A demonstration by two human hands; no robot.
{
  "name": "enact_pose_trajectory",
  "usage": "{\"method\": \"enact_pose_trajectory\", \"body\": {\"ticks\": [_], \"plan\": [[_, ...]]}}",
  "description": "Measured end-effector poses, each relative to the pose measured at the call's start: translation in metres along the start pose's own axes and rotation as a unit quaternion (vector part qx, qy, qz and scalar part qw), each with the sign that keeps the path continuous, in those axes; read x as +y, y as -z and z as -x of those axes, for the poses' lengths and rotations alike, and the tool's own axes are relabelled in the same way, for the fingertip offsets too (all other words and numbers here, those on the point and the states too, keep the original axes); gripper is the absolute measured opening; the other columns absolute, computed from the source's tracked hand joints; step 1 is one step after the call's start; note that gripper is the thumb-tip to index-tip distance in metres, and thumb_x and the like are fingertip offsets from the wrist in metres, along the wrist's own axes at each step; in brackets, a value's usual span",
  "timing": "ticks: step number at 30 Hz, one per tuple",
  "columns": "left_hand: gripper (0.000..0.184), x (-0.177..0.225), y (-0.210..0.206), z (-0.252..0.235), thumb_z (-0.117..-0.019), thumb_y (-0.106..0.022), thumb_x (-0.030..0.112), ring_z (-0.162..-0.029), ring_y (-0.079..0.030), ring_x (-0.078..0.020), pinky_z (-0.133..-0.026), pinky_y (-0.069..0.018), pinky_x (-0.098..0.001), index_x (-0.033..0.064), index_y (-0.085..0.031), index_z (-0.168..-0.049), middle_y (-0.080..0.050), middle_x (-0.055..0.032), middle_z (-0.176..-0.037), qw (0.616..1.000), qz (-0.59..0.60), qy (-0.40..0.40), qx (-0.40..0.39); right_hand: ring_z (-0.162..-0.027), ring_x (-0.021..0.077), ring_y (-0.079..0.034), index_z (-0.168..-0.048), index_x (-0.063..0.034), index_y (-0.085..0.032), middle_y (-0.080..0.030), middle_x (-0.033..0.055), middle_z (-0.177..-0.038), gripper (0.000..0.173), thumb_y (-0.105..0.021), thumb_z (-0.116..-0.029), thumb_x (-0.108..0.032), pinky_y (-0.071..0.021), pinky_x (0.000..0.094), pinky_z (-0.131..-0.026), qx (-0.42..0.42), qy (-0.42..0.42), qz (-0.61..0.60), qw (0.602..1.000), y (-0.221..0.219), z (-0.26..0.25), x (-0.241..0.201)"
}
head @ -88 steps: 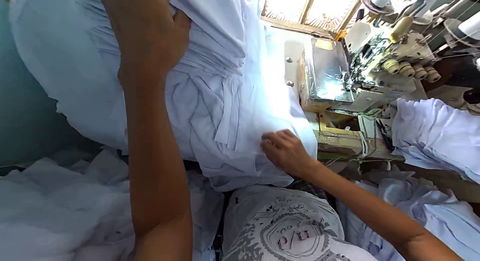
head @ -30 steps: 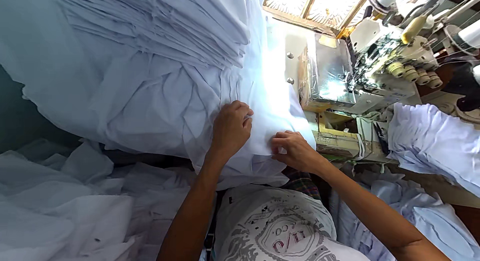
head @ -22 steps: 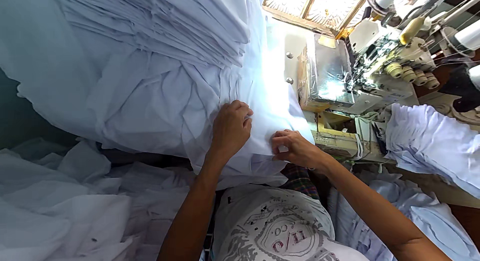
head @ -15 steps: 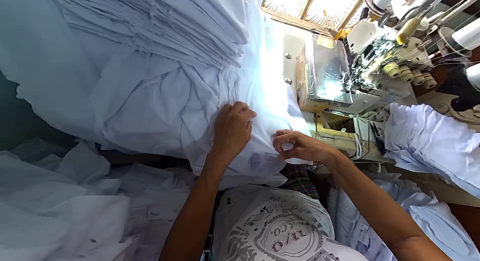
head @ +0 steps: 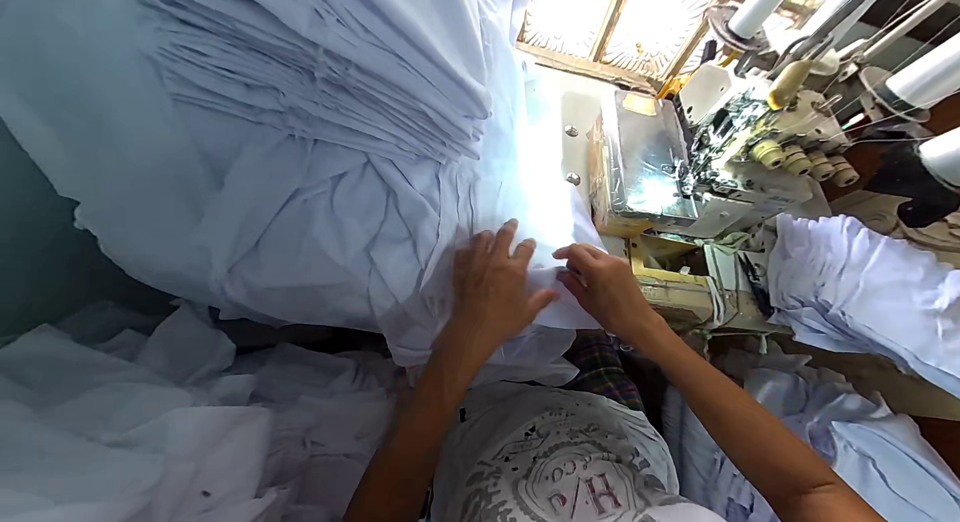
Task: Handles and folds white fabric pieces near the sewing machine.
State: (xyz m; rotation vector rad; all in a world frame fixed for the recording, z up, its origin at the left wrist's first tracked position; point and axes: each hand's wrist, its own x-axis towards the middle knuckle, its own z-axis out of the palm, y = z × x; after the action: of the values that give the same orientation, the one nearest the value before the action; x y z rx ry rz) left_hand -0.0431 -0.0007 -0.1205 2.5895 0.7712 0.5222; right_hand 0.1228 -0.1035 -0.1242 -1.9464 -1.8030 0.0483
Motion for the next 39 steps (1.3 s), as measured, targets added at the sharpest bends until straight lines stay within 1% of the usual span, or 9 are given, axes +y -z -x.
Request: {"method": "enact_pose_trajectory", "body": {"ticks": [3,8,12,16,18,21,25,35,39], "plan": [[0.067,0.017,-0.012,-0.008,-0.0806,-0.085,0.032,-0.139,-0.044,-0.051,-0.103,-0.0368,-0.0718,0.0057,-0.063,-0.138,-0.045,-0.0242,-0.155,1.0,-0.005,-0.017,0.016,-0.06,0.0268,-0.063,-0.094,0.0012,-0.076,-0.063,0.0141,-0.074,0.01,-0.068,-0.0901,-0.004,-0.0506,0.0362,-0.051,0.102,0.069,0.086,0.989,0.011,0.001,-0.016],[0.056,0.019,0.006,-0.031,-0.0874,-0.069,-0.002,-0.13,-0.051,-0.0504,-0.095,-0.0462,-0.0648,-0.0003,-0.057,-0.142,-0.038,-0.0229,-0.16,0.995,-0.01,-0.01,0.1,-0.073,0.0327,-0.069,-0.101,0.0035,-0.074,-0.069,0.0195,-0.091,0.012,-0.067,-0.0911,0.002,-0.057,0.044,-0.061,0.1,-0.006,0.106,0.989,0.05,0.011,-0.012],[0.018,0.014,0.023,-0.041,-0.0974,-0.059,0.002,-0.099,-0.065,-0.0484,-0.077,-0.0505,-0.0611,-0.005,-0.071,-0.11,-0.068,-0.0257,-0.112,0.988,-0.012,-0.006,0.152,-0.077,0.0335,-0.067,-0.104,0.0052,-0.074,-0.067,0.0208,-0.091,0.015,-0.068,-0.0905,0.004,-0.0559,0.0482,-0.069,0.097,-0.091,0.052,0.99,0.06,0.024,0.017],[0.016,0.03,0.025,-0.033,-0.0979,-0.064,0.009,-0.082,-0.067,-0.0398,-0.071,-0.0533,-0.057,-0.0046,-0.071,-0.093,-0.067,-0.0216,-0.092,0.99,0.085,-0.011,0.108,-0.062,0.0023,-0.055,-0.081,-0.0022,-0.066,-0.059,0.0001,-0.072,0.013,-0.077,-0.0854,-0.008,-0.0478,0.0183,-0.058,0.08,-0.132,-0.192,0.969,0.058,0.022,0.014],[0.013,0.031,0.014,-0.028,-0.0958,-0.066,0.008,-0.07,-0.065,-0.029,-0.064,-0.0538,-0.0477,-0.0027,-0.072,-0.091,-0.067,-0.0152,-0.083,0.983,0.155,-0.022,0.094,-0.058,-0.0035,-0.053,-0.077,-0.0091,-0.06,-0.058,-0.007,-0.066,0.019,-0.077,-0.0834,-0.003,-0.0471,0.0135,-0.055,0.058,-0.151,-0.341,0.926,0.057,0.016,0.007],[0.009,0.033,0.003,-0.015,-0.0948,-0.065,0.002,-0.072,-0.065,-0.0148,-0.067,-0.0566,-0.0306,-0.0022,-0.072,-0.098,-0.068,-0.0109,-0.09,0.955,0.295,0.006,0.04,-0.062,-0.0039,-0.057,-0.08,-0.0099,-0.069,-0.064,-0.0086,-0.07,0.014,-0.073,-0.0853,0.002,-0.0503,0.0137,-0.059,0.046,-0.144,-0.443,0.884,0.052,0.01,0.003],[0.015,0.037,-0.001,-0.002,-0.0921,-0.064,-0.004,-0.079,-0.066,-0.0071,-0.072,-0.0569,-0.0208,-0.0048,-0.069,-0.106,-0.068,-0.011,-0.103,0.919,0.386,0.068,0.045,-0.066,-0.0031,-0.059,-0.084,-0.0048,-0.07,-0.065,-0.006,-0.076,0.009,-0.07,-0.0868,0.004,-0.0525,0.0144,-0.062,0.022,-0.095,-0.432,0.897,0.038,0.009,-0.001],[0.016,0.048,-0.011,0.006,-0.087,-0.071,0.0,-0.078,-0.07,-0.0078,-0.073,-0.0598,-0.0227,-0.004,-0.07,-0.102,-0.071,-0.0112,-0.095,0.939,0.321,0.03,0.118,-0.07,0.0022,-0.067,-0.086,-0.0062,-0.072,-0.07,-0.0052,-0.077,0.017,-0.063,-0.0917,0.007,-0.0601,0.0209,-0.072,0.017,-0.172,-0.553,0.815,0.032,0.018,-0.007],[0.016,0.049,-0.009,0.007,-0.0888,-0.07,0.003,-0.078,-0.07,-0.0052,-0.073,-0.0591,-0.02,-0.0029,-0.073,-0.104,-0.073,-0.0098,-0.095,0.943,0.311,0.042,0.109,-0.074,0.0026,-0.07,-0.09,-0.0047,-0.071,-0.072,-0.0044,-0.078,0.017,-0.061,-0.0928,0.009,-0.0614,0.0221,-0.076,0.024,-0.173,-0.542,0.822,0.03,0.021,-0.009]]}}
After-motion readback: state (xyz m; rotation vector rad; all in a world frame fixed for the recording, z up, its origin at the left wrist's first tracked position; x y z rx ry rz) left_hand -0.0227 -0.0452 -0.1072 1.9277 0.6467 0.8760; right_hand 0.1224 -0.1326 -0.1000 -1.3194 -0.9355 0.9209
